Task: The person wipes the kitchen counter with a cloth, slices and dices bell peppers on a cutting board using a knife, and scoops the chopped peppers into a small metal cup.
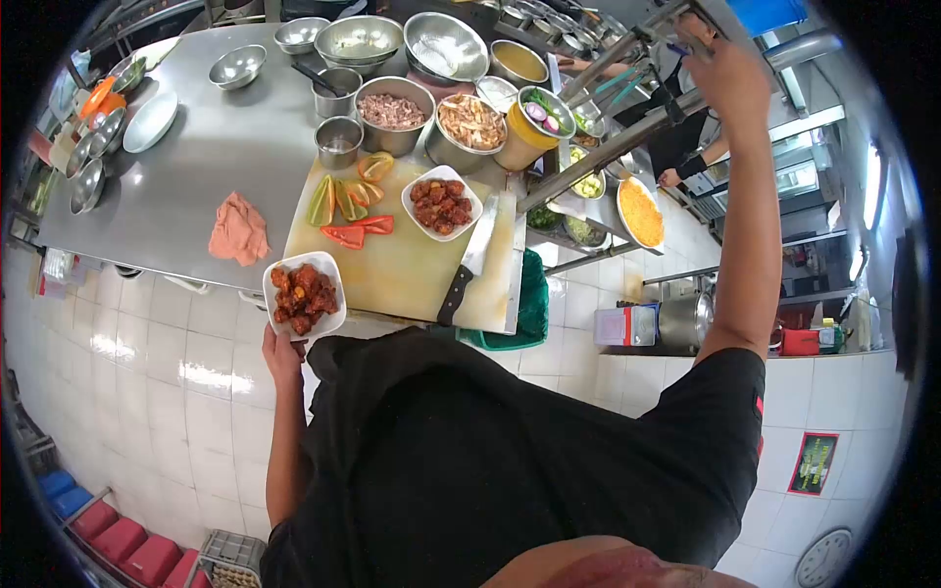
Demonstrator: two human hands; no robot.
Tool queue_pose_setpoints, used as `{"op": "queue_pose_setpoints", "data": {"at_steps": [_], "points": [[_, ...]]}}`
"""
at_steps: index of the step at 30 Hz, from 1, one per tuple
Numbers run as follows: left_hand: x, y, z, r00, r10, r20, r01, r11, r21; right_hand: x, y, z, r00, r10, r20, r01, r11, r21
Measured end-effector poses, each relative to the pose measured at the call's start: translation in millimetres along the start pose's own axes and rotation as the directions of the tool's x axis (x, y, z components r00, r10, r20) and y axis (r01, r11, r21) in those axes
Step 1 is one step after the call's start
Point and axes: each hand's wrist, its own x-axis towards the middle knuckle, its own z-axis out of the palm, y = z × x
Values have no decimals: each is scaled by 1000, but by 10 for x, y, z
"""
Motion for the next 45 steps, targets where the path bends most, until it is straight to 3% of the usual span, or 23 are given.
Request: {"op": "queue_pose_setpoints", "data": {"at_steps": [2,5,8,11,12,14,17,19,20,21,22,24,26,28,29,32,34,39,41,42,43,44,45], "points": [[32,-59,-64,1000,0,-2,0,1000,-7,-131,-248,-139,998,-31,60,30,1000,7],[61,-141,-152,1000,-15,-15,15,1000,-13,173,-2,608,995,-94,26,97,988,-124],[67,-43,-152,999,-19,-28,19,1000,-21,244,-235,542,982,-45,184,93,962,-257],[64,-48,-212,1000,-7,-24,6,1000,-25,622,73,1188,944,-260,-203,145,880,-452],[95,-54,-202,1000,-6,-25,5,999,-34,817,152,1258,976,-215,34,211,897,-388],[112,-140,-316,999,-20,-36,20,1000,-9,883,-6,1196,981,-157,115,186,933,-308],[76,-57,-352,999,-33,-32,33,999,-2,699,-412,946,973,-201,-111,184,972,-146],[26,-12,-384,997,-57,-45,57,998,3,487,-711,922,914,-242,-326,282,956,81],[29,-56,-412,995,-78,-59,78,997,-15,308,-888,1098,918,-245,-314,331,907,261],[28,-63,-436,995,-73,-62,72,997,-18,54,-1015,1367,971,-225,80,126,767,629],[18,-70,-460,995,-70,-66,69,997,-22,-221,-1166,2073,918,-253,304,67,857,511],[-1,-34,-495,995,-69,-77,67,997,-35,-1487,-1870,1846,760,-355,544,-306,543,782],[-22,21,-557,993,-76,-88,72,997,-42,-2540,-2375,1936,558,-318,766,-700,315,641],[34,-38,-644,993,-59,-100,54,997,-54,-3250,-2635,2331,430,-223,875,-902,-52,430],[59,-48,-669,993,-58,-104,52,997,-56,-3475,-2748,2441,388,-228,893,-906,-271,325],[102,80,-739,994,-63,-94,62,998,-12,-3673,-3065,2631,352,-219,910,-855,-471,218],[165,96,-790,994,-61,-87,62,998,3,-3602,-3198,2781,417,-283,864,-805,-557,206],[196,352,-1110,995,-56,-84,56,998,0,-3454,-3481,2766,403,-83,911,-746,-606,275],[209,355,-1225,990,-28,-140,31,999,16,-3657,-3462,3218,423,-74,903,-689,-674,267],[258,231,-1436,988,-50,-149,78,978,192,-3728,-3358,3194,668,-172,724,-736,-293,610],[184,248,-1469,987,-20,-158,55,974,222,-3803,-3251,3166,862,-261,435,-281,468,837],[193,222,-1585,980,11,-199,51,951,306,-3888,-3129,3150,941,-312,131,142,716,683],[121,268,-1668,980,33,-196,24,959,281,-3830,-3106,2810,888,-284,361,-46,727,685]]}}
